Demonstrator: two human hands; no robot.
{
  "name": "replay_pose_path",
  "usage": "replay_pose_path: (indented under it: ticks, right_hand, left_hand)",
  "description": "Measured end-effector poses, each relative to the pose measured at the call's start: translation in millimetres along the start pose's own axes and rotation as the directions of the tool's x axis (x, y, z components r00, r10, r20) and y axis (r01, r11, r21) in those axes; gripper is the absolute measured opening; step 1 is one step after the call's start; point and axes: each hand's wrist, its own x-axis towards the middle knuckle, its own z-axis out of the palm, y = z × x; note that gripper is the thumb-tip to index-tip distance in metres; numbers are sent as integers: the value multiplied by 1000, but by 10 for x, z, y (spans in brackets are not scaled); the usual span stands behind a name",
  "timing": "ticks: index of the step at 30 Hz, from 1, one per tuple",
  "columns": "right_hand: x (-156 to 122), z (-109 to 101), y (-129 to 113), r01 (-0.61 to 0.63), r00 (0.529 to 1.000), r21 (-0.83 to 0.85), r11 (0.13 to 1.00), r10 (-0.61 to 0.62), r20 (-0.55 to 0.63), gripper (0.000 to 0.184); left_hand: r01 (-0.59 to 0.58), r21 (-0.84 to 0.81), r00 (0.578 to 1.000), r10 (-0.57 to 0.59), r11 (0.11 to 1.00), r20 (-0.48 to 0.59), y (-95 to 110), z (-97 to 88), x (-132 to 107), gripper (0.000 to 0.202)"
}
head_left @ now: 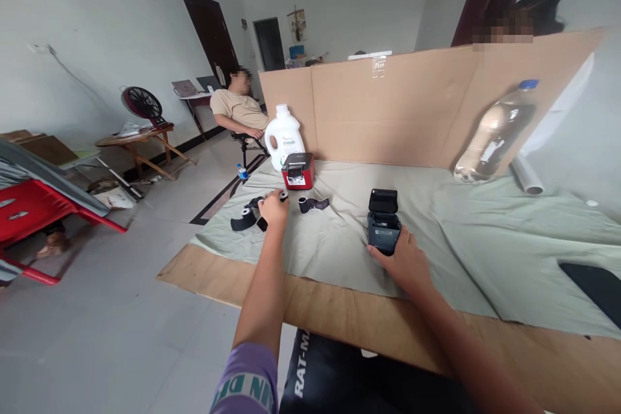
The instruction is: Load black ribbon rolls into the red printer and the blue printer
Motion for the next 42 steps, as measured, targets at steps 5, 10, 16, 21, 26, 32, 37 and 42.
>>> replay_pose_path:
  ticks: [5,10,16,21,26,32,37,42]
  right_hand:
    - [81,-46,118,161,959,32,986,-149,-240,79]
    - [302,-464,-20,383,917,245,891,-334,-218,42]
    - [656,-807,-543,319,890,598,735,-450,78,35]
    - [865,-762,-605,406,745,571,714,-620,245,21]
    - [1072,-811,-197,497,783,286,819,-565,260,14]
    - [1214,-767,68,430,786,36,902,-394,477,17]
    - [1140,-695,-43,379,816,-13,925,-328,475,24]
    - [1000,-713,-164,318,865,-129,939,-232,445,32]
  left_hand:
    - [130,-894,975,-217,428,38,339,-68,-131,41]
    - [267,-957,964,-16,117,267,714,-52,-560,51]
    - [334,-906,915,141,261,378,965,56,-1051,53]
    - [295,-894,901,214,338,378,1048,165,-1285,47]
    - [457,-676,621,336,579,708,1072,243,-1468,74]
    - [410,-569,457,380,713,804,1161,294,-1753,97]
    - [421,-588,512,353,691,783,1166,302,-1738,104]
    - [384,-584,504,368,715,781,1132,315,-1711,97]
